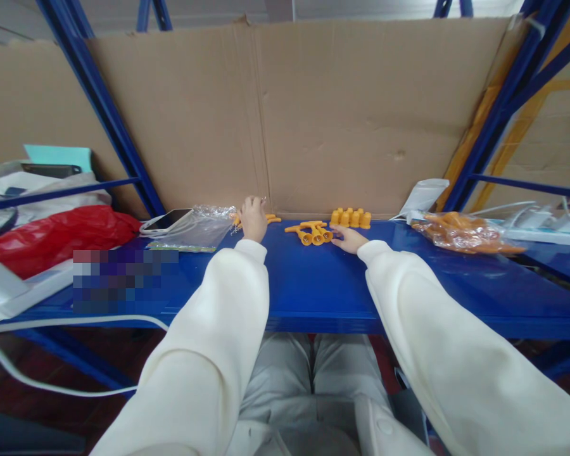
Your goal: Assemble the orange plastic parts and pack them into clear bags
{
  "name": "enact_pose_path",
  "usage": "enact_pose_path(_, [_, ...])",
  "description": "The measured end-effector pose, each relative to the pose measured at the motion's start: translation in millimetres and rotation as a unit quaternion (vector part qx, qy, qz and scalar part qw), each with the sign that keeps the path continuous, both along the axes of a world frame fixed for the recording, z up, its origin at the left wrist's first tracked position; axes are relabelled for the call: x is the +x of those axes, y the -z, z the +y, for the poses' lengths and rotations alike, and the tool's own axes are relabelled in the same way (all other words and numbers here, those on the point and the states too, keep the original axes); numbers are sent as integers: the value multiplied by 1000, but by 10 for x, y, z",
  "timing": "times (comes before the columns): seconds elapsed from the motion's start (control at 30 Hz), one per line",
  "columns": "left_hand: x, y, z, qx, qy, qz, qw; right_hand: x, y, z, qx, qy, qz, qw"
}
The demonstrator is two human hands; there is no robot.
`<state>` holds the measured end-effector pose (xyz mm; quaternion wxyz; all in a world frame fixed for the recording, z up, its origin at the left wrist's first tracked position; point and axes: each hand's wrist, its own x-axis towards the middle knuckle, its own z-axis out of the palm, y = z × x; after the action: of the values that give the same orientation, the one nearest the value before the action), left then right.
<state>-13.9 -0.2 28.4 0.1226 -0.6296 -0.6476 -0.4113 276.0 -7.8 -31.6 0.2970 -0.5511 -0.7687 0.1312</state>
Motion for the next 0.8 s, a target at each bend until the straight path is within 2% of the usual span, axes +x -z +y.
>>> enact_pose_path(0.1, [104,11,-4,-8,54,-28,998,4,-5,3,8,-4,-6,1000])
enact_pose_path(0.2, [203,52,51,-12,121,-93,988,11,-5,10,9,1,-13,1000])
enact_pose_path(0.3, [291,120,136,-29,186,-166,968,9,-6,7,7,8,-16,1000])
enact_pose_path(0.47, [378,258,246,-58,257,-264,928,-15,-33,-23,-2,14,-25,1000])
enact_pose_path(0.63, [397,337,225,-89,283,-314,902,-31,-61,-53,-13,17,-32,999])
enact_pose_path(0.8, [393,318,91,-155,278,-340,885,-26,-65,-46,-13,13,-44,999])
